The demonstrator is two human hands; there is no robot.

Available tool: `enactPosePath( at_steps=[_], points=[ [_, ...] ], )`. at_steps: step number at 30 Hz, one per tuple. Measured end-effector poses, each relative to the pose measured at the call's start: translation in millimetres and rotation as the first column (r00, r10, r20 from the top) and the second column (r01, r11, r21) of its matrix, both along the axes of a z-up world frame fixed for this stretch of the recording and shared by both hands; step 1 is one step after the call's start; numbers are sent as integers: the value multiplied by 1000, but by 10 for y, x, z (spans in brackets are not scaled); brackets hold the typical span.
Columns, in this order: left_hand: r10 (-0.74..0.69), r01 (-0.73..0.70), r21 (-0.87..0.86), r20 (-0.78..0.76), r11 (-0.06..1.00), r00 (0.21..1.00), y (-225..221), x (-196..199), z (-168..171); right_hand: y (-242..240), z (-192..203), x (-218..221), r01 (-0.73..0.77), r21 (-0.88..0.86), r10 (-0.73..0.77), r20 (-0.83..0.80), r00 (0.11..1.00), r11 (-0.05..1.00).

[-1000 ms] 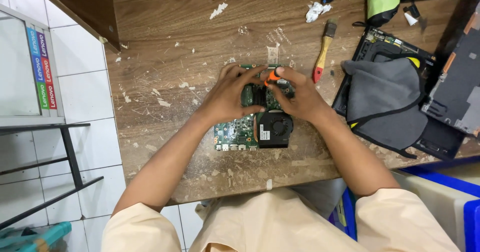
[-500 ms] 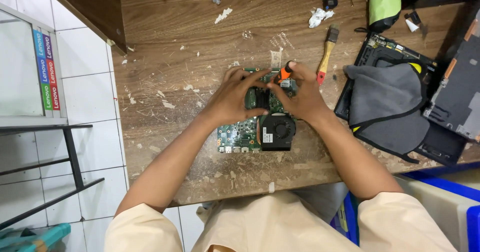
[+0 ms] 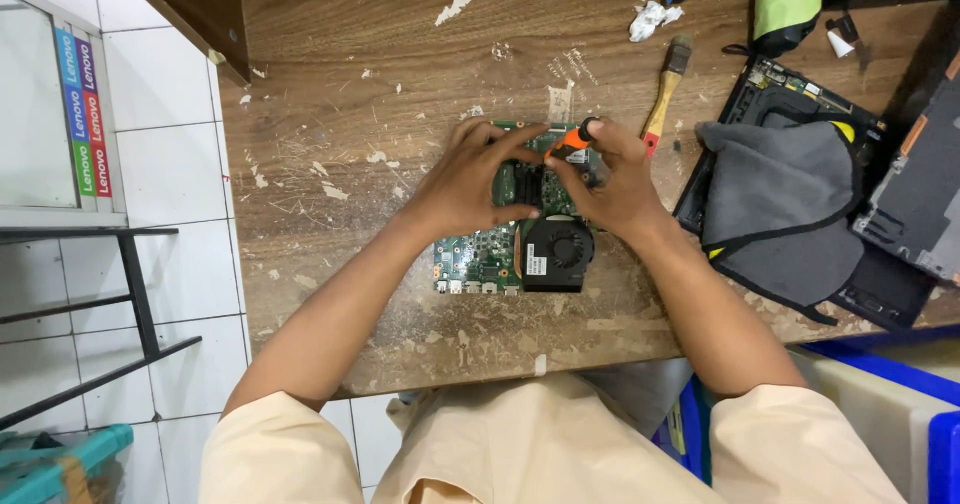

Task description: Using a screwdriver to remove or install screws on a laptop motherboard at a repair bench.

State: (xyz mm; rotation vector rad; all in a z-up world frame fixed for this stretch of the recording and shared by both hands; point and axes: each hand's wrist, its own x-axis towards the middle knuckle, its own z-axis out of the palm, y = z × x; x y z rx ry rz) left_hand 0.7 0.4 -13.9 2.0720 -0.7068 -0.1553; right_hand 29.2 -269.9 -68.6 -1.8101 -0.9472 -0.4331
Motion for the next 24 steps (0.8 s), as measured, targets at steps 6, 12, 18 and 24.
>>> enactPosePath(
  at_steps=[6,12,18,24],
  points=[
    [-7,7,12,-13,1000,1000,-1,4,29,108,257,-99,95,-65,-92,55,994,993],
    [1,0,8,-27,1000,1000,-9,1,11,218,273,-75,-72,61,72,-9,997,996],
    [-4,4,17,-27,1000,1000,5,5,26,237,107,-117,97,65,-97,3,995,993],
    [-10,11,3,-33,1000,999,3,-23,111,38,-22,-167,272,-51,-270,42,962,961]
  ],
)
